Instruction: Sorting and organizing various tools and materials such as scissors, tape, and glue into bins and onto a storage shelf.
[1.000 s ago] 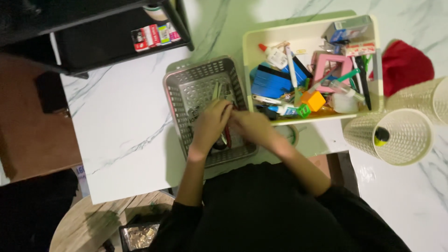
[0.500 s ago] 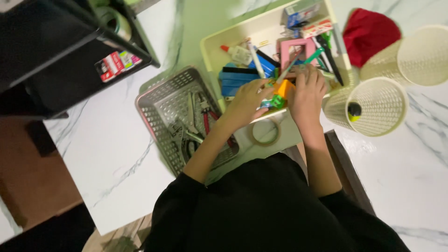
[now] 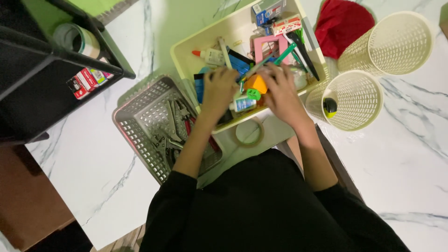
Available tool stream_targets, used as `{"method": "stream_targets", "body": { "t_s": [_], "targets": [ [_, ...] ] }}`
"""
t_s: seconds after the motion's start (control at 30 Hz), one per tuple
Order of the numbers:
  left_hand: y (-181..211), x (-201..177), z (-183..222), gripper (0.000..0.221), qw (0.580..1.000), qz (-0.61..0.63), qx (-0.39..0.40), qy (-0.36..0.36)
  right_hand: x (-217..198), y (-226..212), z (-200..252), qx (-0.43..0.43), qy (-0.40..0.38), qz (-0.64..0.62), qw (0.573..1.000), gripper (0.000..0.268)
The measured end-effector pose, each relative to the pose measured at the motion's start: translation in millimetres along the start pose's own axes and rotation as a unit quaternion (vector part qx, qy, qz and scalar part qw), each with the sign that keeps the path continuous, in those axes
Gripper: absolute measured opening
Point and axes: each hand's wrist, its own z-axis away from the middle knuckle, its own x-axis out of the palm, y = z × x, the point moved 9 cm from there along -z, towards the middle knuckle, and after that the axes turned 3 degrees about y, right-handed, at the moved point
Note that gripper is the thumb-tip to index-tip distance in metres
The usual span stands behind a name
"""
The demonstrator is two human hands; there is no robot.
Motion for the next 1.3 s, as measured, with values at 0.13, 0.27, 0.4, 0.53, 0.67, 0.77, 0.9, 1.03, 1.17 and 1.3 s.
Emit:
{"method": "stream_targets", "body": {
  "t_s": [0.13,0.27,0.4,0.53,0.67,0.77,0.9,1.03,1.17,1.3],
  "targets": [
    [-19,-23,-10,0.044,0.999,0.015,-0.017,0.035,-2,-24,-13,-0.023,-0.033,0.020,0.999,0.068],
    [-23,-36,-12,0.037,0.996,0.080,-0.030,0.024,0,-24,-27,-0.037,-0.027,0.092,0.995,0.056],
    [-14,-49,-8,0.033,0.991,0.123,-0.011,0.042,14,-10,-33,-0.096,-0.030,0.165,0.981,0.051],
    [3,-58,-2,0.033,0.987,0.156,-0.010,0.046,4,-16,-44,-0.048,-0.082,0.040,0.995,0.056],
    [19,-51,0,0.044,0.975,0.220,-0.013,0.024,2,-12,-48,-0.022,-0.073,-0.033,0.997,0.048],
    [20,-51,2,0.055,0.966,0.257,-0.022,0.022,-15,-25,-57,-0.050,-0.032,-0.066,0.996,0.049],
    [14,-50,10,0.069,0.913,0.396,-0.083,0.047,-9,0,-42,0.009,-0.003,-0.381,0.924,0.041],
    [9,-65,27,0.074,0.852,0.496,-0.157,0.054,44,19,-20,0.145,-0.021,-0.576,0.804,0.036],
    [26,-117,44,0.079,0.890,0.428,-0.110,0.107,90,5,1,0.268,-0.047,-0.690,0.671,0.025],
    [32,-149,76,0.068,0.939,0.288,-0.075,0.172,102,-47,4,0.273,-0.112,-0.720,0.628,0.033]
  ]
}}
